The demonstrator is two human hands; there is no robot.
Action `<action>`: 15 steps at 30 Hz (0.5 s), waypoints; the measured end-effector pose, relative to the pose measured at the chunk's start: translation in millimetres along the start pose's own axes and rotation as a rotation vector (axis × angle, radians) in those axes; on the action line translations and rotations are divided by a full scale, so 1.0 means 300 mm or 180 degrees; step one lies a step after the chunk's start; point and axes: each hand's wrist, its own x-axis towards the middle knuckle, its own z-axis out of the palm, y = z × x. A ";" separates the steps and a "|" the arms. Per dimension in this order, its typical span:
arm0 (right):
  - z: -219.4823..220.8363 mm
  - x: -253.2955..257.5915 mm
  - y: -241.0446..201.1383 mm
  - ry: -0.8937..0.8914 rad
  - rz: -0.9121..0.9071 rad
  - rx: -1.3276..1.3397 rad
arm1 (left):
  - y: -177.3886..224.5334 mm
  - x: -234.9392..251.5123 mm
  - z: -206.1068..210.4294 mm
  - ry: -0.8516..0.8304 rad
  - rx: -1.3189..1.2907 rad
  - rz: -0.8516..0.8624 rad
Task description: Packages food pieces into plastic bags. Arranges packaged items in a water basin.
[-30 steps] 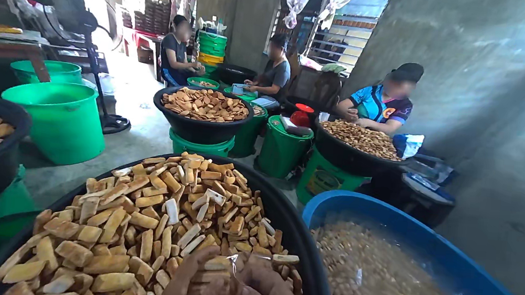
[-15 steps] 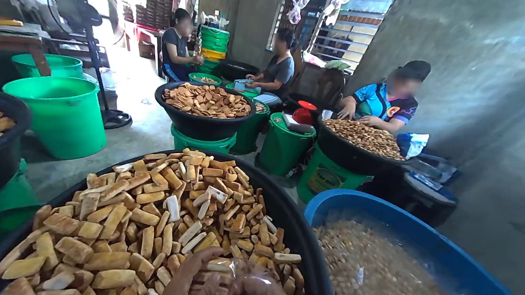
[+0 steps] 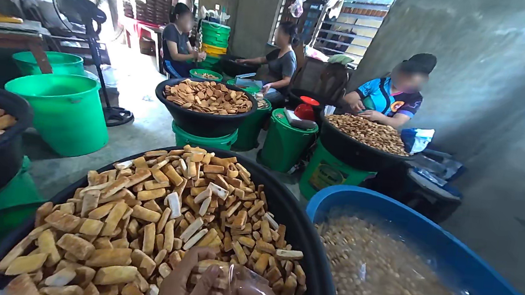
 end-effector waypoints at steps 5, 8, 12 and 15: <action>0.007 -0.001 0.036 0.0478 0.0013 0.0489 | 0.002 0.008 -0.004 -0.0150 -0.0159 -0.0170; 0.012 0.010 0.031 0.0580 0.0051 0.0445 | -0.014 0.007 0.017 -0.0426 -0.0305 -0.0046; 0.005 0.009 0.052 0.0531 -0.0116 0.0400 | -0.030 0.006 0.030 -0.0365 -0.0686 -0.0058; 0.001 0.012 0.043 0.0520 -0.0012 0.0394 | -0.023 0.006 0.044 -0.0328 -0.0826 -0.0111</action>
